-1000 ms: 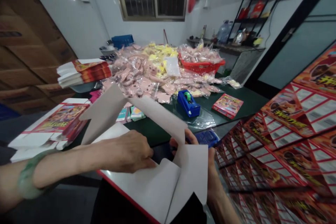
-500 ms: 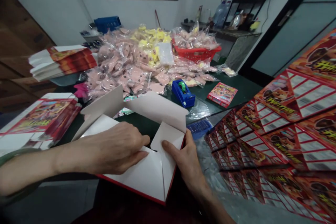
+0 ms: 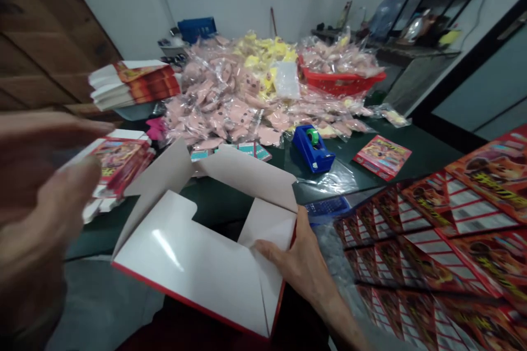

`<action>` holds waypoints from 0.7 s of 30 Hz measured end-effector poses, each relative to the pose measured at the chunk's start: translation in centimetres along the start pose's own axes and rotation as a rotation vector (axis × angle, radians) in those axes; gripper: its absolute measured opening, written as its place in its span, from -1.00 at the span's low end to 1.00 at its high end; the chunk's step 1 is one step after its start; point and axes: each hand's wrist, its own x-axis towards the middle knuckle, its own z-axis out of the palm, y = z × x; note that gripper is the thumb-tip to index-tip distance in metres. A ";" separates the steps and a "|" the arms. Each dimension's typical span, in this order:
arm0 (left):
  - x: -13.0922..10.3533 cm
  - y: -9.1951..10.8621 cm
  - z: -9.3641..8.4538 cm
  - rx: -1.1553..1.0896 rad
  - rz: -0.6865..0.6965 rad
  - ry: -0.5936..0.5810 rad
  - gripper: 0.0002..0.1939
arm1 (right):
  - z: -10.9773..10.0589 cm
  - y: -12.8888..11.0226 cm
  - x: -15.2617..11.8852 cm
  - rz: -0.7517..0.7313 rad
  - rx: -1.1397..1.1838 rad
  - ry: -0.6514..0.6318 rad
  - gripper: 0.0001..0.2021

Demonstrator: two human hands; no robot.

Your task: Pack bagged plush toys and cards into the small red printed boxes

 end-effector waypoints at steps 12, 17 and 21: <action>-6.4 -7.3 -1.5 -0.741 -0.930 -0.530 -0.17 | 1.4 -2.2 -1.0 -0.127 -0.173 -0.158 -0.44; -6.6 -6.4 -2.3 -0.611 -0.906 -0.595 -0.19 | 2.3 -2.5 -1.0 -0.159 -0.251 -0.254 -0.52; -7.6 -6.6 -1.9 -0.413 -0.949 -0.561 -0.25 | 3.1 -2.9 -0.8 -0.218 -0.320 -0.278 -0.55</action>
